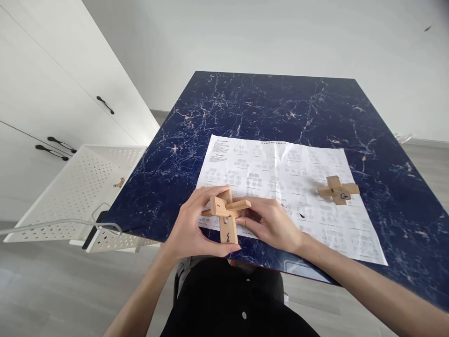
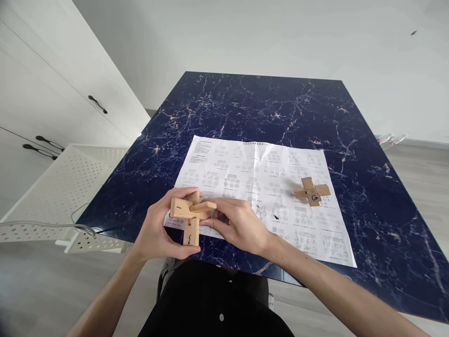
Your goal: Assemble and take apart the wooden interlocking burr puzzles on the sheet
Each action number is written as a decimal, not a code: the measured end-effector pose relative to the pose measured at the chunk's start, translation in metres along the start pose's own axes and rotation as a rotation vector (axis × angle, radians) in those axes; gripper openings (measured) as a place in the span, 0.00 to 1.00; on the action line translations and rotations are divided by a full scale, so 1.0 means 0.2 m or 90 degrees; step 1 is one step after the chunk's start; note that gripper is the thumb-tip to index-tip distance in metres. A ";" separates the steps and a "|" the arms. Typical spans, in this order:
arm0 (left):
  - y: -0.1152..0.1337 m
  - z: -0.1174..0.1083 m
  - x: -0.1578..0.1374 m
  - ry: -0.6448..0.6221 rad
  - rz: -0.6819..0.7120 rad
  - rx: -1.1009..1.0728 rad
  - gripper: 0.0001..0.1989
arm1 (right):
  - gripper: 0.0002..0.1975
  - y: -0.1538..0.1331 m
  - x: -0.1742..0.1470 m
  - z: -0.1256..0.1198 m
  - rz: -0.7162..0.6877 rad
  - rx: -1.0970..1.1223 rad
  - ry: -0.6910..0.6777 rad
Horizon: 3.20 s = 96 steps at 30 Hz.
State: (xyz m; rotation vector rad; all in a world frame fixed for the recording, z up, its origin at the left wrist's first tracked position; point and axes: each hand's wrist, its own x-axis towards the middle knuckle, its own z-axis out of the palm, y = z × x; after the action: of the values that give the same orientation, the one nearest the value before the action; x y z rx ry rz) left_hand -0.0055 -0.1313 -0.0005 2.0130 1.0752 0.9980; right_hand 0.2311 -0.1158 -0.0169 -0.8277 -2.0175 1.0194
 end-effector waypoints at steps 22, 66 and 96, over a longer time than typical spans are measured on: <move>-0.01 -0.01 -0.01 0.092 0.018 0.006 0.46 | 0.17 0.00 0.00 -0.05 -0.010 -0.085 0.115; 0.00 0.01 -0.01 -0.081 0.012 0.036 0.61 | 0.05 -0.02 0.00 -0.03 -0.101 -0.214 0.145; 0.09 0.14 0.04 0.077 0.365 0.421 0.22 | 0.11 0.01 -0.03 -0.04 0.077 -0.195 0.236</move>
State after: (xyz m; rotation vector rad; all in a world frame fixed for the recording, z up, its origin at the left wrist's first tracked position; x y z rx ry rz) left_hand 0.0289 -0.1368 0.0018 2.9453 0.9890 1.1498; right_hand 0.2401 -0.1164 -0.0166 -1.2150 -1.8392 0.5698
